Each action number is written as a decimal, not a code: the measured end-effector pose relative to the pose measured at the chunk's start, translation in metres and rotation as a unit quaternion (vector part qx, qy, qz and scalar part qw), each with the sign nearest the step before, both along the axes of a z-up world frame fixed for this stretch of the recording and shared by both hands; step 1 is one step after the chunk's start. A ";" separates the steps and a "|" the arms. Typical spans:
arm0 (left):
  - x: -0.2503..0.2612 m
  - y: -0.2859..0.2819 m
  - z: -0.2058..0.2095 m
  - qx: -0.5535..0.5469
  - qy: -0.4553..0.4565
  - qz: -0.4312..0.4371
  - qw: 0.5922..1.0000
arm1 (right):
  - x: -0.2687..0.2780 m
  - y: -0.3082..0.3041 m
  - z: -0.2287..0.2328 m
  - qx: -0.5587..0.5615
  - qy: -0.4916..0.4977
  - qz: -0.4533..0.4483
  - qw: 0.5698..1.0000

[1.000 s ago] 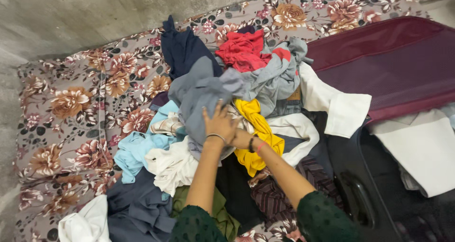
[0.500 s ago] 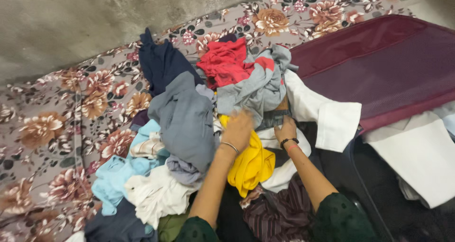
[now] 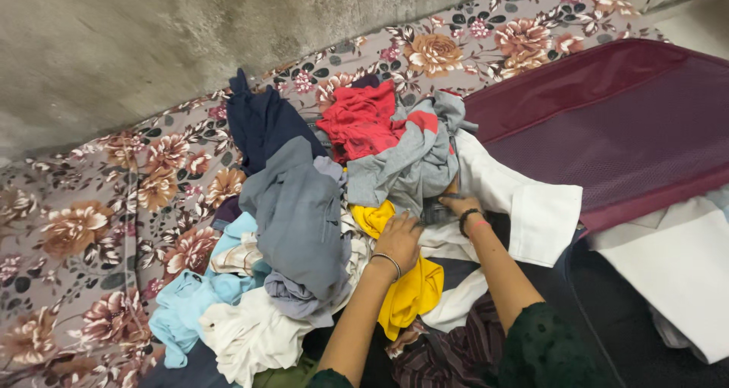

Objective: The person folds various items of clothing, such as jeans and shirts, by hand on a bed and places them into an open suitcase.

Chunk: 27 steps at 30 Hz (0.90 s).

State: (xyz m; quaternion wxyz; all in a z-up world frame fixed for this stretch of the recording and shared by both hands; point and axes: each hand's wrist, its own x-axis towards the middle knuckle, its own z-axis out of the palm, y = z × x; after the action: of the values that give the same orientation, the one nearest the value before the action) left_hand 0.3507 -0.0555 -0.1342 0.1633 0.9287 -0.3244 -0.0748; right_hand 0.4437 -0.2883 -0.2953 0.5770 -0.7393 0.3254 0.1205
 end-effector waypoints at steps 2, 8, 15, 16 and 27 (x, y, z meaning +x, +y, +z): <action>0.000 -0.001 -0.005 -0.024 -0.003 0.038 0.999 | -0.008 0.011 0.006 -0.193 -0.046 0.020 0.980; -0.007 -0.001 0.020 -0.115 0.060 0.133 0.983 | -0.036 0.065 0.080 -0.094 -0.187 -0.046 0.977; -0.046 -0.002 0.118 -0.137 -0.037 0.157 0.977 | -0.083 0.084 0.201 0.200 -0.258 -0.065 0.943; -0.050 -0.003 0.127 -0.160 -0.073 0.158 0.972 | -0.092 0.089 0.217 0.233 -0.273 -0.066 0.931; -0.077 0.033 0.169 -0.534 -0.121 0.427 0.720 | -0.186 0.123 0.361 0.289 -0.373 0.139 0.871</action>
State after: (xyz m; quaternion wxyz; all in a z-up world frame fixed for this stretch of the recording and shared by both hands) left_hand 0.2734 -0.0223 0.0345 0.6062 0.7285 0.1029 0.3019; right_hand 0.2573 -0.1655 0.0660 0.8206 -0.5672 -0.0692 0.0036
